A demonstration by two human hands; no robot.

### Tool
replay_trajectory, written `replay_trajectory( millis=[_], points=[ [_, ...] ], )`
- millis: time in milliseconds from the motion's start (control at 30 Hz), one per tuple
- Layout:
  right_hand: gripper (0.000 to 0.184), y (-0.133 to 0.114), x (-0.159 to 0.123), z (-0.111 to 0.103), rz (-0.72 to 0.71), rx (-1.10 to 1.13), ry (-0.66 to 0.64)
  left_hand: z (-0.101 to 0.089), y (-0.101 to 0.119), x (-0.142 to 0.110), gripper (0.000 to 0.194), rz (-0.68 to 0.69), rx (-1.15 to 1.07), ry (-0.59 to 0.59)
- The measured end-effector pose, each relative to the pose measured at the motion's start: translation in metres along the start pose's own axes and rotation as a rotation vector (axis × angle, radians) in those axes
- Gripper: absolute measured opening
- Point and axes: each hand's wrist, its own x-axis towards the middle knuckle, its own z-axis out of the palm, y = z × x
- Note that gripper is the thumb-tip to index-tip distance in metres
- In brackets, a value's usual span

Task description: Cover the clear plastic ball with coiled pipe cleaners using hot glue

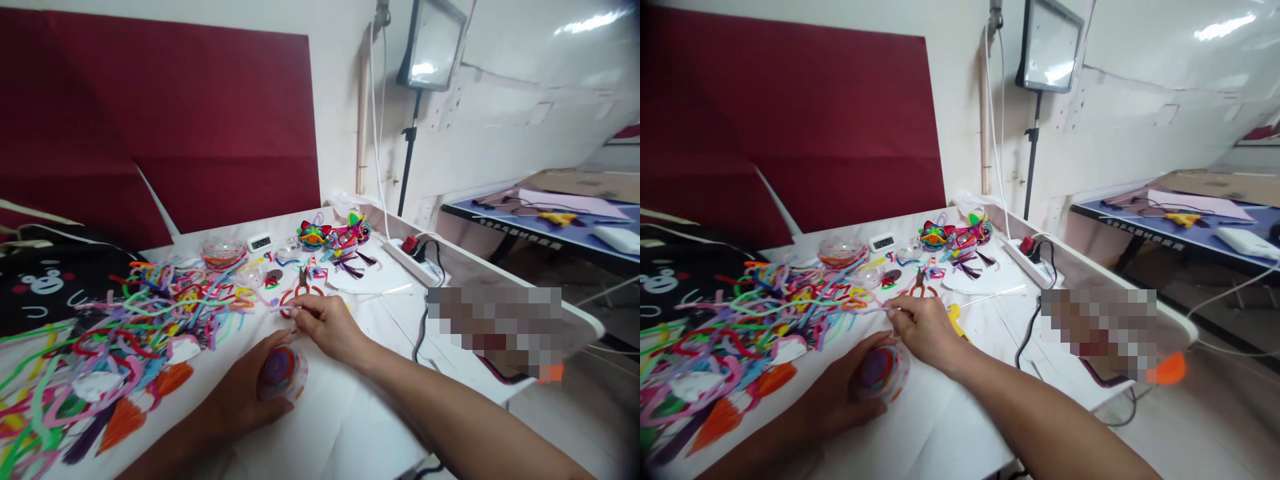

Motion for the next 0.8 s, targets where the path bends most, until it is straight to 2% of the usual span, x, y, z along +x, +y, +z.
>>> replay_trajectory(
  millis=[133,267,367,467,567,633,800],
  points=[
    [0.023,-0.001,-0.001,0.000,-0.046,-0.041,0.023,-0.001,-0.008,-0.001,0.109,0.003,0.035,-0.055],
    [0.020,-0.003,-0.003,-0.001,-0.157,-0.118,0.076,0.000,-0.012,-0.001,0.108,-0.029,0.046,-0.051],
    [0.018,-0.006,-0.004,-0.005,-0.245,-0.200,0.135,0.000,-0.002,-0.001,0.106,-0.042,-0.004,-0.029],
    [0.018,-0.008,-0.003,-0.012,-0.361,-0.246,0.132,-0.004,0.013,0.002,0.104,-0.063,-0.075,0.058],
    [0.021,-0.009,-0.002,-0.018,-0.358,-0.283,0.066,-0.009,0.023,0.005,0.118,-0.091,-0.228,0.065],
    [0.022,-0.010,-0.002,-0.020,-0.339,-0.280,0.028,-0.011,0.024,0.007,0.124,-0.101,-0.319,0.124],
    [0.023,-0.013,-0.005,-0.020,-0.320,-0.222,0.005,-0.014,0.024,0.009,0.130,-0.077,-0.407,0.204]
  ],
)
